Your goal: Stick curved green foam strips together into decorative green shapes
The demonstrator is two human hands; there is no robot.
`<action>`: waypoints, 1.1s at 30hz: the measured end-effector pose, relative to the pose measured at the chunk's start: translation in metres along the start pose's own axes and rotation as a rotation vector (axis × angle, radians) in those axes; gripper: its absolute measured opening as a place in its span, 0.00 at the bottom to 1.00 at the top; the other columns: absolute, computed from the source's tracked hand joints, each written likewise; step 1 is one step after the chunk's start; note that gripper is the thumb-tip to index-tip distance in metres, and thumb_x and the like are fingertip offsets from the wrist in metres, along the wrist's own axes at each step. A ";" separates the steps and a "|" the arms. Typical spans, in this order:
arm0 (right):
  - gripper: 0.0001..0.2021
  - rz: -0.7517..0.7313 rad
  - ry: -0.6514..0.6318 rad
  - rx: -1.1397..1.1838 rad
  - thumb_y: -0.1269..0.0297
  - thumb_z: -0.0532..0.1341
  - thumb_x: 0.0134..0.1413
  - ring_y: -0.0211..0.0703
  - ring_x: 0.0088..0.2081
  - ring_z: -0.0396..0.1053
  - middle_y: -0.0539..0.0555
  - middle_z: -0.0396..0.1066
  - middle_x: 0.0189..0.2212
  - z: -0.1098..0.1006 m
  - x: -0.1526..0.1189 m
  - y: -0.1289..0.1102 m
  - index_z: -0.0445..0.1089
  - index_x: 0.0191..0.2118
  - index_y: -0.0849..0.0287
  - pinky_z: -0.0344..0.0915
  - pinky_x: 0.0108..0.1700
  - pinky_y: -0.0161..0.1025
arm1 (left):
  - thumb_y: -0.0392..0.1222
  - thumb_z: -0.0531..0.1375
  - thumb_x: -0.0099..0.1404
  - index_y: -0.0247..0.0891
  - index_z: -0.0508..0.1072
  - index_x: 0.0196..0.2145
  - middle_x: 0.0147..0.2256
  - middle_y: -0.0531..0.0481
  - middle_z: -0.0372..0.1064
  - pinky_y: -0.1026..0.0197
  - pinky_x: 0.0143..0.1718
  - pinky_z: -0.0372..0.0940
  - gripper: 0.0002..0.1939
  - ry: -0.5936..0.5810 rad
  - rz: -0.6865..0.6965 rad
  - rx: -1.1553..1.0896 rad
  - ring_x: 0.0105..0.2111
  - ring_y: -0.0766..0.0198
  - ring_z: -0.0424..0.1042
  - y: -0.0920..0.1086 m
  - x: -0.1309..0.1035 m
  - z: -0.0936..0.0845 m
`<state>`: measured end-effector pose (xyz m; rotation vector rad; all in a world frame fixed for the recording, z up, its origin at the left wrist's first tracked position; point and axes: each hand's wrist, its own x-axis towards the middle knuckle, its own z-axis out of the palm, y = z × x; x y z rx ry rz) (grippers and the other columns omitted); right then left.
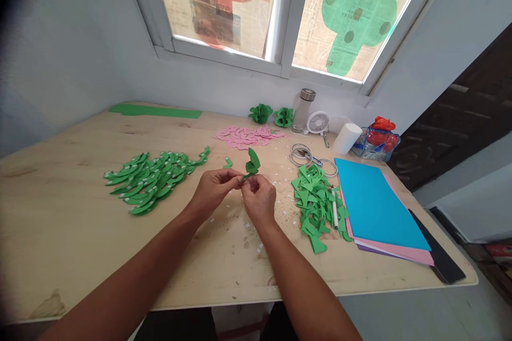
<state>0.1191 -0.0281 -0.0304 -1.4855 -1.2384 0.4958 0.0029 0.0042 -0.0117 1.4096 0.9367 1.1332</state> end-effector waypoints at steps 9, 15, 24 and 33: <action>0.09 0.012 -0.018 0.029 0.60 0.58 0.46 0.36 0.22 0.60 0.48 0.66 0.19 -0.001 0.000 -0.002 0.68 0.23 0.59 0.58 0.27 0.33 | 0.42 0.62 0.50 0.34 0.77 0.25 0.23 0.49 0.73 0.63 0.30 0.65 0.08 0.007 0.008 0.010 0.25 0.64 0.70 0.000 0.000 -0.001; 0.09 0.011 -0.022 0.039 0.60 0.58 0.46 0.36 0.22 0.61 0.48 0.67 0.18 -0.001 0.000 -0.004 0.68 0.23 0.59 0.58 0.26 0.33 | 0.42 0.62 0.51 0.34 0.78 0.27 0.24 0.48 0.73 0.63 0.31 0.66 0.09 0.006 0.012 0.018 0.26 0.63 0.70 0.000 0.000 -0.001; 0.09 0.015 -0.018 0.040 0.59 0.59 0.45 0.36 0.21 0.60 0.48 0.66 0.17 -0.001 0.000 -0.004 0.68 0.22 0.59 0.57 0.25 0.33 | 0.43 0.63 0.50 0.34 0.78 0.27 0.24 0.48 0.73 0.62 0.30 0.66 0.10 0.003 0.010 0.003 0.26 0.63 0.70 -0.002 0.001 -0.001; 0.09 0.019 -0.016 0.026 0.60 0.58 0.45 0.36 0.21 0.61 0.47 0.66 0.17 -0.001 0.000 -0.003 0.67 0.22 0.59 0.57 0.25 0.33 | 0.42 0.62 0.50 0.34 0.77 0.25 0.24 0.48 0.73 0.62 0.31 0.66 0.08 0.006 0.012 0.035 0.27 0.62 0.71 -0.002 0.000 -0.001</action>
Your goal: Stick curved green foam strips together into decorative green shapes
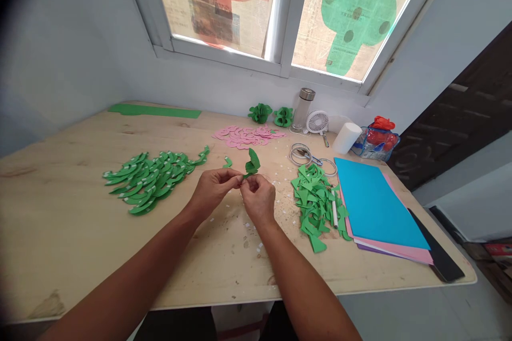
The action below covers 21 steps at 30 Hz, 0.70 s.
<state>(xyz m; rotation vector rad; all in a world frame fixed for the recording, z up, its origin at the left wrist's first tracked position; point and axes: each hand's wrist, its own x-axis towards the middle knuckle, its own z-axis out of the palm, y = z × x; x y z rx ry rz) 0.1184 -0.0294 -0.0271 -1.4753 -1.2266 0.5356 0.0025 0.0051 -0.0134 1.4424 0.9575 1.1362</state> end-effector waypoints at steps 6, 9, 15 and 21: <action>0.08 0.002 0.014 -0.029 0.61 0.58 0.43 0.36 0.20 0.59 0.46 0.64 0.16 0.001 0.001 0.003 0.66 0.21 0.58 0.55 0.24 0.33 | 0.42 0.61 0.52 0.35 0.78 0.26 0.26 0.48 0.75 0.63 0.30 0.65 0.08 -0.012 0.057 0.113 0.27 0.61 0.72 -0.001 -0.001 0.001; 0.07 0.007 0.018 -0.030 0.62 0.58 0.42 0.35 0.19 0.59 0.46 0.63 0.15 0.002 0.002 0.006 0.66 0.21 0.58 0.55 0.23 0.33 | 0.42 0.61 0.52 0.36 0.78 0.26 0.25 0.49 0.75 0.64 0.30 0.65 0.08 -0.007 0.068 0.139 0.27 0.61 0.72 -0.001 -0.001 0.001; 0.06 0.021 0.008 -0.009 0.63 0.57 0.43 0.36 0.21 0.60 0.46 0.65 0.17 0.001 0.001 0.006 0.68 0.23 0.59 0.57 0.26 0.33 | 0.42 0.61 0.51 0.35 0.78 0.26 0.24 0.49 0.74 0.63 0.30 0.65 0.08 -0.006 0.042 0.082 0.27 0.61 0.72 -0.001 0.000 0.000; 0.07 0.033 -0.026 0.030 0.62 0.58 0.44 0.37 0.21 0.63 0.48 0.69 0.19 0.001 0.001 0.002 0.70 0.25 0.59 0.59 0.27 0.34 | 0.42 0.61 0.51 0.35 0.77 0.26 0.25 0.49 0.75 0.63 0.30 0.66 0.08 0.018 0.059 0.070 0.27 0.61 0.72 -0.002 0.001 0.001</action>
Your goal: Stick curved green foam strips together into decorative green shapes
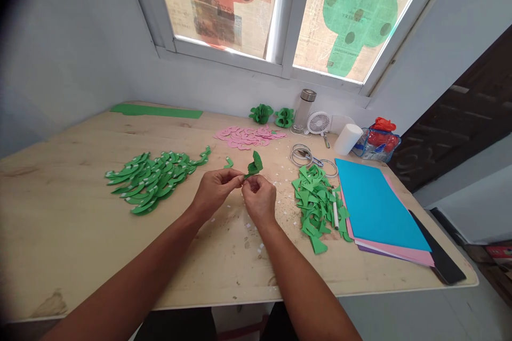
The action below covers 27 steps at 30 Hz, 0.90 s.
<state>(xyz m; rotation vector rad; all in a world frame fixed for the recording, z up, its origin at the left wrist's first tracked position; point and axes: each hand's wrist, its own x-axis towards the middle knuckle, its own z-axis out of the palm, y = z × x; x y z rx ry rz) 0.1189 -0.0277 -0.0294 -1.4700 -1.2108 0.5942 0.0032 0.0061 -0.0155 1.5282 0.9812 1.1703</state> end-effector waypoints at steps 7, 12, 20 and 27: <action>0.08 -0.027 0.014 -0.048 0.61 0.58 0.45 0.37 0.22 0.63 0.49 0.69 0.19 0.000 -0.001 -0.001 0.71 0.26 0.59 0.59 0.27 0.34 | 0.41 0.61 0.52 0.34 0.77 0.27 0.26 0.48 0.75 0.63 0.31 0.66 0.08 0.021 0.040 0.020 0.28 0.62 0.72 -0.002 0.000 0.001; 0.09 -0.024 0.023 -0.057 0.61 0.58 0.46 0.37 0.22 0.62 0.49 0.69 0.19 0.000 -0.001 -0.001 0.71 0.25 0.59 0.58 0.27 0.34 | 0.41 0.61 0.53 0.34 0.77 0.28 0.26 0.49 0.75 0.63 0.31 0.66 0.08 0.015 0.053 0.024 0.28 0.62 0.72 -0.002 -0.001 0.001; 0.08 -0.023 0.019 -0.051 0.62 0.57 0.46 0.36 0.21 0.61 0.48 0.67 0.18 0.000 -0.001 0.000 0.70 0.24 0.59 0.57 0.26 0.33 | 0.41 0.60 0.53 0.34 0.77 0.28 0.26 0.48 0.75 0.63 0.30 0.65 0.08 0.012 0.069 0.073 0.27 0.62 0.71 -0.002 -0.002 0.002; 0.08 -0.032 0.074 -0.101 0.62 0.58 0.44 0.36 0.20 0.60 0.46 0.65 0.16 0.001 0.000 -0.002 0.68 0.21 0.58 0.55 0.25 0.33 | 0.40 0.60 0.53 0.35 0.77 0.28 0.27 0.49 0.76 0.64 0.31 0.65 0.08 0.039 0.065 0.131 0.28 0.62 0.72 -0.002 -0.003 0.004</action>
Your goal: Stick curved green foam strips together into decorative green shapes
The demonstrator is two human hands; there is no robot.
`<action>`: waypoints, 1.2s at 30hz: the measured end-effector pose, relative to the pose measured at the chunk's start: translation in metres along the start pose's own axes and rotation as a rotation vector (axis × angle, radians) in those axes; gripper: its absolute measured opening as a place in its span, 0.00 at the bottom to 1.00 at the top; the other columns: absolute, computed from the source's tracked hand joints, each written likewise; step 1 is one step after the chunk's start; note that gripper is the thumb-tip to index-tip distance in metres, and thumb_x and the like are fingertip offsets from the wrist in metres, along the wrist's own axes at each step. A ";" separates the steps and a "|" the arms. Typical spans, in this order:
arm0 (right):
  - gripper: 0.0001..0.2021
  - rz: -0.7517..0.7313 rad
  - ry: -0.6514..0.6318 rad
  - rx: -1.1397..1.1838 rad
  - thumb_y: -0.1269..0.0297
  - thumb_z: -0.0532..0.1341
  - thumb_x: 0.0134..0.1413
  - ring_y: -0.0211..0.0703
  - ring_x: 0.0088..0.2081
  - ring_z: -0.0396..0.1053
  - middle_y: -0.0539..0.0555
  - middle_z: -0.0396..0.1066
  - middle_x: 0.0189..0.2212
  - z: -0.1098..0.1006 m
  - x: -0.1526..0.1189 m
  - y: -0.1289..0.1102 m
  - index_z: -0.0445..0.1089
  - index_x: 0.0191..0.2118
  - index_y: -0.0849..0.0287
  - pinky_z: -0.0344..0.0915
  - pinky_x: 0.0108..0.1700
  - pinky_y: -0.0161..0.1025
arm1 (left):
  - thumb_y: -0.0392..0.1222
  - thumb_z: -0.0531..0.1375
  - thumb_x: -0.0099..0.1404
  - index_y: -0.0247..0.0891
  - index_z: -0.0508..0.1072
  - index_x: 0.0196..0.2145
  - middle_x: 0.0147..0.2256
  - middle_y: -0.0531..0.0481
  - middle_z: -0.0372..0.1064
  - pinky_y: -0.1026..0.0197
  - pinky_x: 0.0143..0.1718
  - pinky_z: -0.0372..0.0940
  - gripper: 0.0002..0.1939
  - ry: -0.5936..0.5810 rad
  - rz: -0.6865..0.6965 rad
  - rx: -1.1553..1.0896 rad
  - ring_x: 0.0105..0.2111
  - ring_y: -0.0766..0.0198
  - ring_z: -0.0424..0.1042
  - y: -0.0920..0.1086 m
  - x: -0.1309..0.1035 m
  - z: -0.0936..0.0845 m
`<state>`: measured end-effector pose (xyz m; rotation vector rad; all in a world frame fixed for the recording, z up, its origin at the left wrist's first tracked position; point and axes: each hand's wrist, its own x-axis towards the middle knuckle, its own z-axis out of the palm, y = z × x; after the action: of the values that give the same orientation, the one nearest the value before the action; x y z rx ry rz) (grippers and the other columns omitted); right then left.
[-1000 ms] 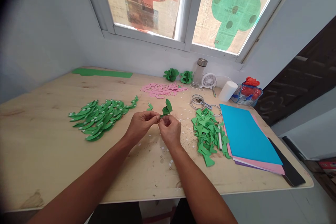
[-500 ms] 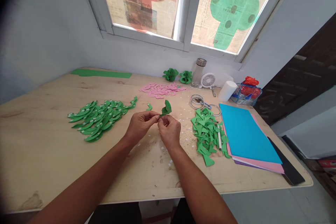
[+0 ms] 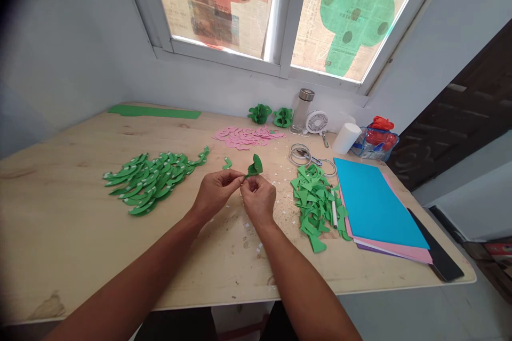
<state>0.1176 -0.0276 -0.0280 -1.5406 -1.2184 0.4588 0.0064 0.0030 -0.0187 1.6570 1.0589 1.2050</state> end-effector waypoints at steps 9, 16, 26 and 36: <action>0.07 0.004 0.009 0.014 0.64 0.58 0.42 0.35 0.20 0.58 0.45 0.61 0.16 0.001 0.000 0.000 0.65 0.19 0.58 0.54 0.24 0.33 | 0.40 0.63 0.49 0.34 0.77 0.26 0.25 0.49 0.74 0.62 0.32 0.67 0.07 -0.021 -0.170 -0.301 0.27 0.63 0.71 -0.001 0.002 0.002; 0.05 0.014 -0.007 0.055 0.65 0.57 0.42 0.35 0.21 0.59 0.46 0.62 0.17 0.001 0.000 0.000 0.65 0.21 0.59 0.56 0.25 0.32 | 0.40 0.67 0.45 0.32 0.75 0.23 0.23 0.51 0.71 0.61 0.34 0.68 0.09 0.000 -0.350 -0.558 0.25 0.66 0.70 0.007 0.002 0.000; 0.07 0.019 -0.146 0.198 0.63 0.57 0.42 0.34 0.21 0.58 0.46 0.62 0.16 -0.007 0.001 -0.007 0.66 0.21 0.60 0.56 0.25 0.32 | 0.40 0.68 0.45 0.31 0.74 0.27 0.25 0.48 0.74 0.60 0.36 0.68 0.12 0.023 -0.447 -0.642 0.27 0.64 0.73 0.007 0.007 -0.013; 0.08 0.119 -0.013 0.589 0.60 0.60 0.42 0.34 0.21 0.60 0.48 0.66 0.18 -0.009 0.010 -0.001 0.65 0.23 0.60 0.58 0.25 0.33 | 0.42 0.67 0.46 0.31 0.73 0.27 0.26 0.45 0.75 0.58 0.35 0.69 0.12 0.033 -0.417 -0.617 0.27 0.62 0.74 0.004 0.011 -0.023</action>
<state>0.1286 -0.0235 -0.0208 -1.1025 -0.8919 0.8242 -0.0128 0.0146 -0.0070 0.8944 0.8738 1.1266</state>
